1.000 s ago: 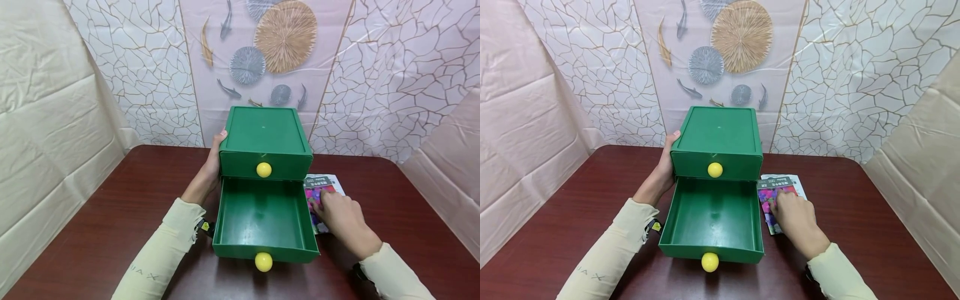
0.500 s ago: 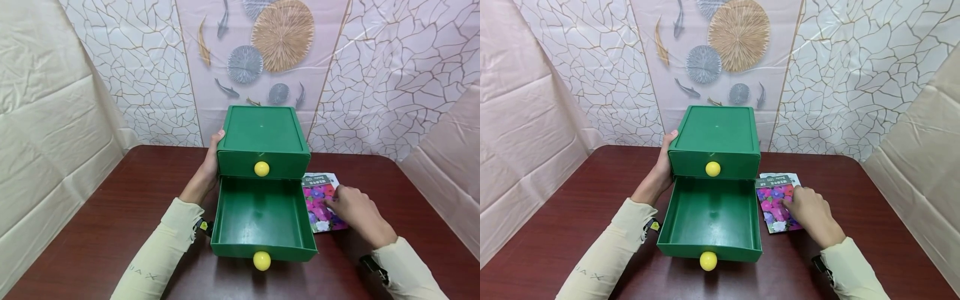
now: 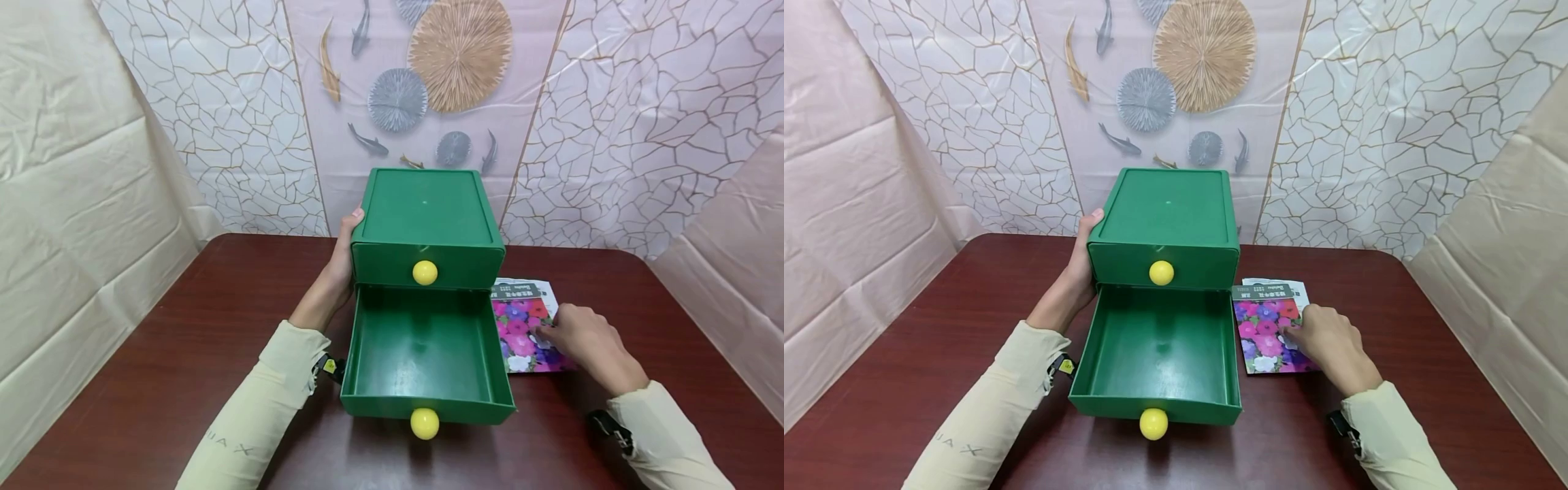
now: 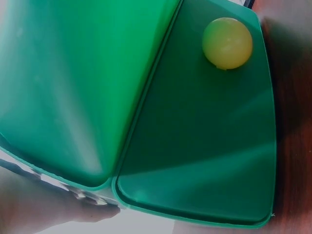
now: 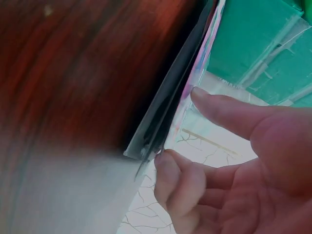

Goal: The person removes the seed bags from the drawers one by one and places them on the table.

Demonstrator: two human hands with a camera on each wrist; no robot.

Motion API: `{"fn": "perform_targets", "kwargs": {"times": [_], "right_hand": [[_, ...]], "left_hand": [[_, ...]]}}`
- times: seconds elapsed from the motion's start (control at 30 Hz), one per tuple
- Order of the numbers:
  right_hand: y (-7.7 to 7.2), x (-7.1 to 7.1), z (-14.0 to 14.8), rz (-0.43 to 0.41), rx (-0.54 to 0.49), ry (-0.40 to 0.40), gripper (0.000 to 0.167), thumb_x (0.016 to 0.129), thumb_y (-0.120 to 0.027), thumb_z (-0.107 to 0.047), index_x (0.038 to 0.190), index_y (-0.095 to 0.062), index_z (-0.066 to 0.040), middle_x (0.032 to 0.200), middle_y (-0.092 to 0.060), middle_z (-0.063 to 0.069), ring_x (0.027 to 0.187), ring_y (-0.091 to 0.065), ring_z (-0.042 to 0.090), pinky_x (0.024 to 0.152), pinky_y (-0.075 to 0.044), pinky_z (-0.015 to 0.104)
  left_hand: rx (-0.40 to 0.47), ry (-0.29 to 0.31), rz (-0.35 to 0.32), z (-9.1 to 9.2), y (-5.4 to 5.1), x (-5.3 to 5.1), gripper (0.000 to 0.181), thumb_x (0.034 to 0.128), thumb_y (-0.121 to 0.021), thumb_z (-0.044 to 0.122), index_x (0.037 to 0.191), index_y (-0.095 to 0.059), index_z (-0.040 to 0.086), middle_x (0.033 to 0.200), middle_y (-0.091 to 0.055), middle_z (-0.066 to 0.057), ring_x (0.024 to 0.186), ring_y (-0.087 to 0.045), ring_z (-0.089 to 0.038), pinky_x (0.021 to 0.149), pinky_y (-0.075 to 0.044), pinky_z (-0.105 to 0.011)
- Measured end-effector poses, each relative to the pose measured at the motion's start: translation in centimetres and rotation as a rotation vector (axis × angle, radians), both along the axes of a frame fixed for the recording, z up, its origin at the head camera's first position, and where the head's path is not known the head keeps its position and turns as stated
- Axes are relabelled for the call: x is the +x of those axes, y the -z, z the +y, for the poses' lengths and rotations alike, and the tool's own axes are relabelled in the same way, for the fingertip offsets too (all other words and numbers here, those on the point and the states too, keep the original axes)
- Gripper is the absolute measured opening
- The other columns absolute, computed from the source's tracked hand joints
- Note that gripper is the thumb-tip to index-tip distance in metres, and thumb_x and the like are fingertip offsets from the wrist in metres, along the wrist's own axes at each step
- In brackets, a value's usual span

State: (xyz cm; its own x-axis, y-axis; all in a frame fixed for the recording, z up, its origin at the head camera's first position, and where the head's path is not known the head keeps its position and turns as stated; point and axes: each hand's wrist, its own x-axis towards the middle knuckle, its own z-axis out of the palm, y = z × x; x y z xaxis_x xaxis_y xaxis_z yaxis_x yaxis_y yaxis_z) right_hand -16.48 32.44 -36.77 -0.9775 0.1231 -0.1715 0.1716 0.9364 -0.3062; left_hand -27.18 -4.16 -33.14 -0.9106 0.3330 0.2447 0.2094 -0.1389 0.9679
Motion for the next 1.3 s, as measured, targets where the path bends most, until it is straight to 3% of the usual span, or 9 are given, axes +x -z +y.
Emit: {"fn": "perform_targets", "kwargs": {"times": [0.2,0.5,0.7,0.9,1.03,1.17,1.3], "right_hand": [[0.0,-0.1,0.2,-0.013,-0.006,0.011,0.037,0.099,-0.070,-0.033,0.072,-0.060,-0.009,0.065,-0.051,0.007,0.062,-0.052,0.021,0.055,-0.042,0.035],[-0.3,-0.1,1.5,-0.013,-0.044,0.016,0.047,0.102,-0.068,-0.032,0.062,-0.048,-0.016,0.058,-0.047,0.001,0.061,-0.050,0.018,0.055,-0.039,0.035],[-0.4,-0.3,2.7,0.024,-0.071,0.018,0.051,0.103,-0.064,-0.031,0.058,-0.044,-0.018,0.055,-0.045,-0.002,0.058,-0.050,0.018,0.056,-0.039,0.034],[-0.3,-0.8,3.9,0.079,-0.097,0.027,0.048,0.103,-0.061,-0.028,0.059,-0.051,-0.015,0.058,-0.047,-0.003,0.061,-0.050,0.018,0.058,-0.039,0.034],[-0.2,-1.2,4.3,0.100,-0.117,0.034,0.041,0.103,-0.063,-0.028,0.066,-0.061,-0.010,0.060,-0.051,-0.002,0.061,-0.052,0.018,0.058,-0.041,0.035],[-0.1,-1.4,4.5,0.084,-0.155,0.042,0.030,0.102,-0.065,-0.026,0.089,-0.068,0.001,0.066,-0.056,0.002,0.060,-0.055,0.018,0.057,-0.046,0.035],[0.0,-1.6,4.7,0.063,-0.178,0.039,0.032,0.102,-0.067,-0.022,0.103,-0.066,0.010,0.074,-0.060,0.008,0.062,-0.057,0.019,0.057,-0.049,0.034]], "left_hand": [[-0.004,-0.007,0.003,-0.1,0.0,0.1,0.082,0.0993,-0.026,0.064,0.172,-0.007,0.030,0.175,-0.011,0.003,0.156,-0.015,-0.018,0.126,-0.013,-0.050],[0.005,-0.001,0.015,0.1,-0.1,0.0,0.080,0.1006,-0.025,0.062,0.172,-0.007,0.031,0.175,-0.010,0.004,0.156,-0.015,-0.017,0.126,-0.012,-0.049],[0.010,-0.008,0.010,0.2,0.0,0.0,0.080,0.1006,-0.026,0.061,0.172,-0.007,0.029,0.176,-0.010,0.004,0.156,-0.014,-0.015,0.127,-0.010,-0.047],[0.002,-0.007,0.012,0.3,-0.1,0.0,0.081,0.1002,-0.026,0.063,0.172,-0.006,0.030,0.176,-0.009,0.004,0.156,-0.014,-0.016,0.127,-0.010,-0.048],[-0.006,-0.005,0.019,0.2,-0.2,-0.1,0.082,0.1004,-0.025,0.062,0.172,-0.004,0.029,0.176,-0.006,0.004,0.157,-0.011,-0.015,0.128,-0.008,-0.049],[-0.003,0.004,0.031,0.2,-0.2,-0.2,0.080,0.1012,-0.025,0.061,0.172,-0.004,0.029,0.176,-0.007,0.004,0.157,-0.011,-0.016,0.127,-0.009,-0.050],[-0.002,0.010,0.032,0.3,-0.1,-0.2,0.080,0.1014,-0.025,0.061,0.172,-0.003,0.029,0.176,-0.007,0.003,0.157,-0.012,-0.017,0.127,-0.010,-0.050]]}}
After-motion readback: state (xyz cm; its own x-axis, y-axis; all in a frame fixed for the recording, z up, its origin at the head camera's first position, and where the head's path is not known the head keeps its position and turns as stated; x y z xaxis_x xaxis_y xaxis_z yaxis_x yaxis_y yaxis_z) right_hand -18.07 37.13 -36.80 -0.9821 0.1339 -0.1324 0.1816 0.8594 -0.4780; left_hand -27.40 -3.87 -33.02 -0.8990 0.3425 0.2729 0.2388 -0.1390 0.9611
